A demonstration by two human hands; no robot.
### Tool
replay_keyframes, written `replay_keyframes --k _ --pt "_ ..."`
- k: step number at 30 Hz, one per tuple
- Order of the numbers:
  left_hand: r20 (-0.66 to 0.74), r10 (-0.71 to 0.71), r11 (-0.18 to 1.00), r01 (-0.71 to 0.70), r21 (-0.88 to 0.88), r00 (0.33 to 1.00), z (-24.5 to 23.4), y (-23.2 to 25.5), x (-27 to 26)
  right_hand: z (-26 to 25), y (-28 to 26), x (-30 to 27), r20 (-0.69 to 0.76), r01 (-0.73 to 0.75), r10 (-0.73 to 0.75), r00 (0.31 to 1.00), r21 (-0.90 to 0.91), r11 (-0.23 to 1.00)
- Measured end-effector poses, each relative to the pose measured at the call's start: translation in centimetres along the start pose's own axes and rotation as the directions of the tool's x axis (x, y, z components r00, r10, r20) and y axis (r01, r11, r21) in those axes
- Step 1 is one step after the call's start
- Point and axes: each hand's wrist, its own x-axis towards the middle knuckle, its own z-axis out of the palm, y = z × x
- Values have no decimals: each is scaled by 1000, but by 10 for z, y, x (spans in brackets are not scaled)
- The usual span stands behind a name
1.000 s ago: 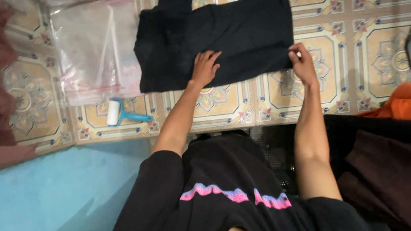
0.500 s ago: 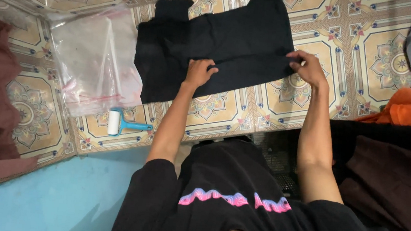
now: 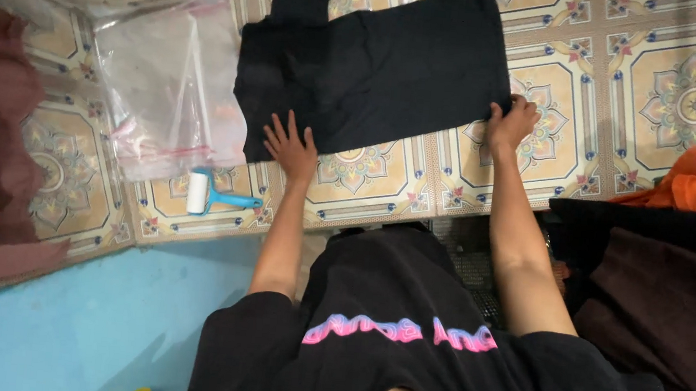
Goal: The person uses a lint roller on a black t-shirt, folds it neatly, and then places it into a clear plastic bag.
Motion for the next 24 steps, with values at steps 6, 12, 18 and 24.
replay_keyframes --k 6,12,18,24 --pt "127 -5 984 -18 179 992 -9 -38 -8 4 31 0 89 58 -66 994 87 995" --pt "154 -30 980 -1 199 988 -19 -22 -24 -59 -42 -43 -131 381 -400 907 -148 913" --pt "113 296 943 -309 123 948 26 7 -16 -30 -170 -123 219 635 -668 711 206 744" --pt "136 142 980 -158 118 980 8 -2 -11 -35 -145 -123 378 439 -414 828 23 898"
